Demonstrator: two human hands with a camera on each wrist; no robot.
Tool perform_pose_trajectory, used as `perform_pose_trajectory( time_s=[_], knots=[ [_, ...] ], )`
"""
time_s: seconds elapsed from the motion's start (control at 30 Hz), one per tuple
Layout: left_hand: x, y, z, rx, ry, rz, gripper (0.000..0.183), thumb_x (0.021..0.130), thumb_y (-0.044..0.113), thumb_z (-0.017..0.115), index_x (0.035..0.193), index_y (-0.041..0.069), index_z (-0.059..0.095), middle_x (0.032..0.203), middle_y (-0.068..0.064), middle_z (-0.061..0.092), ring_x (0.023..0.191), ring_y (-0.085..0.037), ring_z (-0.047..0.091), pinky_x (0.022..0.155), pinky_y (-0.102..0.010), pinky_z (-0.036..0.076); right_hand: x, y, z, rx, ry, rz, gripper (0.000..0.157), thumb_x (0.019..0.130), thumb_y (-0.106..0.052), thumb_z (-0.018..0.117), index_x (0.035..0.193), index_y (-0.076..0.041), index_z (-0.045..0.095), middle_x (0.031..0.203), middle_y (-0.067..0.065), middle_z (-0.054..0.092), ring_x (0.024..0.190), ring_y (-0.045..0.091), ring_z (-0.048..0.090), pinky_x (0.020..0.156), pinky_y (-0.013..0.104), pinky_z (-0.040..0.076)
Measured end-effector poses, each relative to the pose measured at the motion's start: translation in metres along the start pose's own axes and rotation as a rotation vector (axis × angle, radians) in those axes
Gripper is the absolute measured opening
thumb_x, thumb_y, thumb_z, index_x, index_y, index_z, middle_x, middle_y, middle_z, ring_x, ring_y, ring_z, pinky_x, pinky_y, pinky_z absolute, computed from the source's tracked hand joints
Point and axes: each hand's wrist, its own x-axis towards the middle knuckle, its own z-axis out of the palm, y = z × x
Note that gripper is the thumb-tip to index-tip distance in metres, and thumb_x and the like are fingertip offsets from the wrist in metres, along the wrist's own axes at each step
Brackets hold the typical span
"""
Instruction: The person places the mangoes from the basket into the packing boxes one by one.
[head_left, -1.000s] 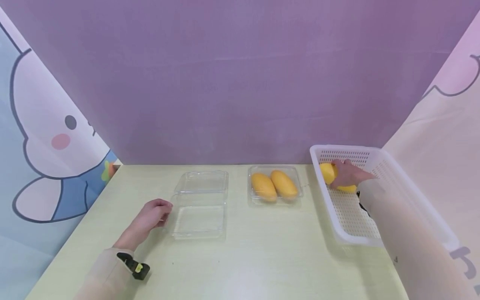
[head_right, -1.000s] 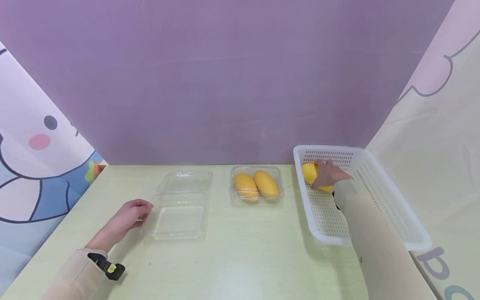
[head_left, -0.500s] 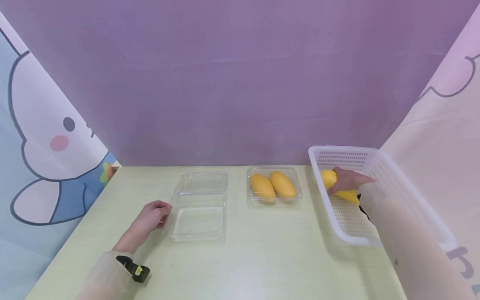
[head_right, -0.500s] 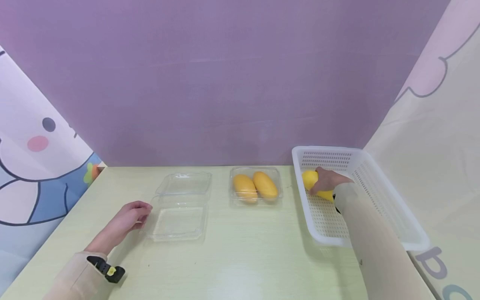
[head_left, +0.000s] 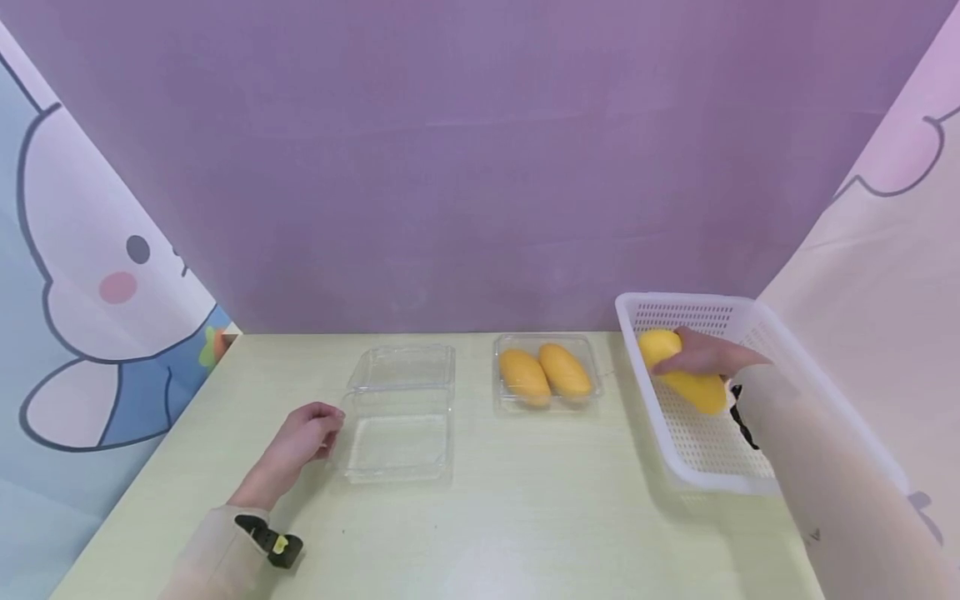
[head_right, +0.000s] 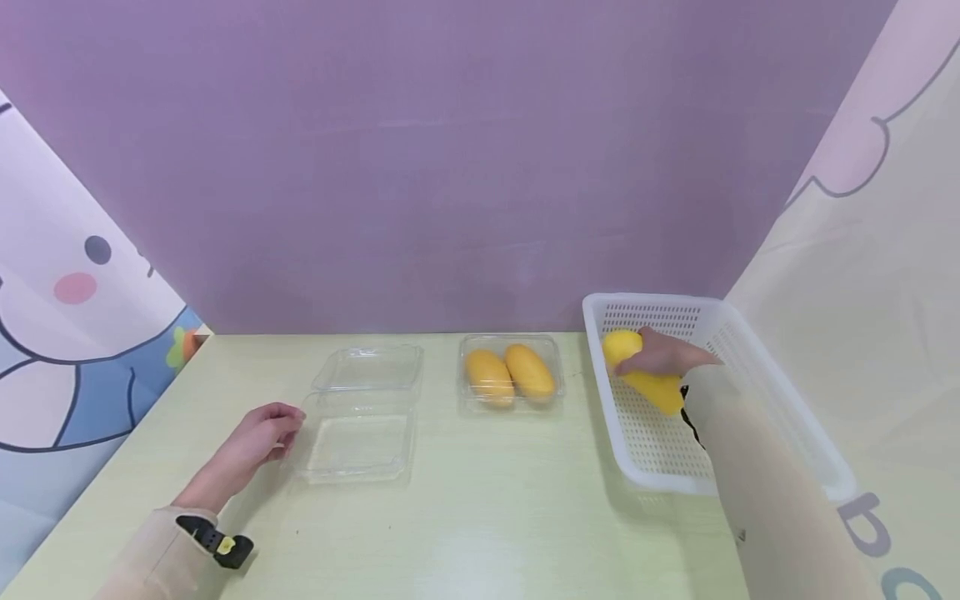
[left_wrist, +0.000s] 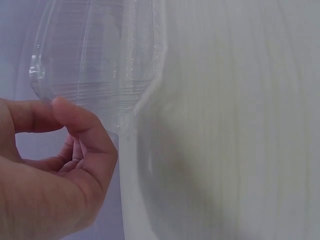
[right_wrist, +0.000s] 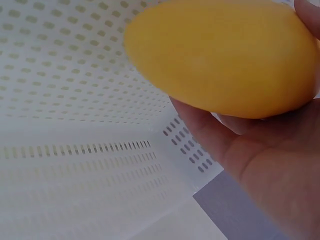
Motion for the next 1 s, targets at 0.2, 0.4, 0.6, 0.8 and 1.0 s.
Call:
perform_pose_trajectory(
  time_s=[0.2, 0.4, 0.6, 0.8, 1.0],
  knots=[
    [0.001, -0.003, 0.003, -0.020, 0.010, 0.004, 0.029, 0.104, 0.013, 0.048, 0.122, -0.010, 0.050, 0.087, -0.010, 0.056, 0.073, -0.019, 0.053, 0.063, -0.029, 0.049, -0.005, -0.002, -0.001, 0.062, -0.004, 0.022, 0.067, 0.092, -0.044, 0.069, 0.125, 0.002, 0.032, 0.100, 0.017, 0.055, 0.084, 0.028, 0.062, 0.062, 0.040, 0.056],
    [-0.002, -0.001, 0.004, -0.017, 0.015, 0.006, 0.030, 0.105, 0.014, 0.047, 0.123, -0.009, 0.050, 0.088, -0.010, 0.056, 0.074, -0.018, 0.052, 0.062, -0.029, 0.048, -0.011, -0.003, -0.005, 0.115, 0.033, -0.016, 0.072, 0.094, -0.046, 0.067, 0.130, 0.003, 0.029, 0.106, 0.019, 0.054, 0.087, 0.029, 0.062, 0.065, 0.042, 0.057],
    [-0.003, 0.000, 0.007, -0.030, 0.024, -0.001, 0.029, 0.104, 0.013, 0.047, 0.123, -0.009, 0.050, 0.088, -0.009, 0.056, 0.073, -0.018, 0.052, 0.062, -0.028, 0.048, -0.014, -0.006, -0.010, 0.194, 0.045, -0.050, 0.077, 0.093, -0.050, 0.067, 0.134, 0.001, 0.027, 0.109, 0.020, 0.055, 0.087, 0.031, 0.063, 0.068, 0.045, 0.057],
    [-0.003, 0.000, 0.010, -0.037, 0.029, -0.003, 0.029, 0.104, 0.014, 0.046, 0.122, -0.009, 0.050, 0.087, -0.009, 0.055, 0.073, -0.018, 0.051, 0.062, -0.029, 0.047, -0.016, -0.016, -0.011, 0.214, 0.057, -0.078, 0.079, 0.094, -0.053, 0.065, 0.142, -0.003, 0.026, 0.114, 0.019, 0.056, 0.092, 0.030, 0.063, 0.069, 0.043, 0.056],
    [-0.002, 0.000, 0.015, -0.047, 0.041, -0.006, 0.028, 0.103, 0.012, 0.047, 0.121, -0.008, 0.051, 0.087, -0.009, 0.055, 0.073, -0.018, 0.051, 0.062, -0.028, 0.047, -0.024, -0.027, -0.014, 0.185, 0.105, -0.073, 0.084, 0.095, -0.055, 0.061, 0.146, 0.000, 0.023, 0.118, 0.018, 0.054, 0.093, 0.028, 0.061, 0.070, 0.040, 0.054]
  ],
)
